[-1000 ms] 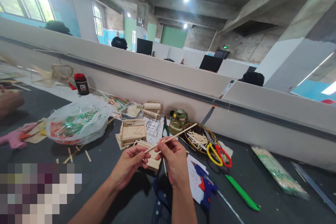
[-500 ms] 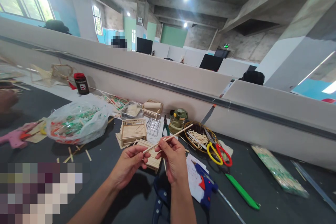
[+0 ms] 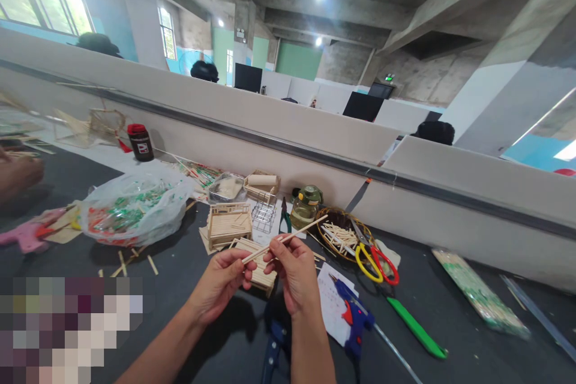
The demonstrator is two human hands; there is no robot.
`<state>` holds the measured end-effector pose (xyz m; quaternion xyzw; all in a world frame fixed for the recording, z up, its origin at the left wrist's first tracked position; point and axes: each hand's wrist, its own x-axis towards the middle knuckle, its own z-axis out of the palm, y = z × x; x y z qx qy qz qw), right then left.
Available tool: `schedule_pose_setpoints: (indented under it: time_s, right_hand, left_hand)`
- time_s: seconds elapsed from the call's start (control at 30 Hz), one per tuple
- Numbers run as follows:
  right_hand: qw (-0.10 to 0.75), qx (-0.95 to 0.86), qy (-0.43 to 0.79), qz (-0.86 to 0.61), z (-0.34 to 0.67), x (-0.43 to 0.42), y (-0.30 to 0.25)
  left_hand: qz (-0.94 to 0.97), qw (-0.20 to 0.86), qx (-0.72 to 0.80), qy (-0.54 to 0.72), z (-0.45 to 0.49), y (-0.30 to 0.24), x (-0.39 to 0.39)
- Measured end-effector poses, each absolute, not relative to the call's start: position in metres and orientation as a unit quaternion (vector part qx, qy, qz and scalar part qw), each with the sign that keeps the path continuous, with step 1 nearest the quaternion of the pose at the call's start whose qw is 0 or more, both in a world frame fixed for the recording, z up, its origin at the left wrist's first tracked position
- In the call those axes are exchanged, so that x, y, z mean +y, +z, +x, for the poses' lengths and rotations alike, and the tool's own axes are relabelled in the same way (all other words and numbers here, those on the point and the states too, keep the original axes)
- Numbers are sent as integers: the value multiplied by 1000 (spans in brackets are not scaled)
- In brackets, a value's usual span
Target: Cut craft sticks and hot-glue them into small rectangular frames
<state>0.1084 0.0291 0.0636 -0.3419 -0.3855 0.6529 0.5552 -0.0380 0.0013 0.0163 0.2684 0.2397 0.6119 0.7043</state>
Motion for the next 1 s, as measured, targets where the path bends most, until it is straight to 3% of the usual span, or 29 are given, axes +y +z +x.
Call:
schedule_pose_setpoints:
  time_s: [0.47, 0.77, 1.0]
  right_hand:
    - [564, -437, 599, -363, 117, 26, 68]
    - [516, -542, 532, -398, 113, 24, 68]
    - [527, -527, 533, -401, 109, 22, 72]
  left_hand:
    - [317, 743, 224, 546, -51, 19, 4]
    - [423, 645, 351, 531, -39, 26, 2]
    - [431, 623, 364, 543, -39, 27, 3]
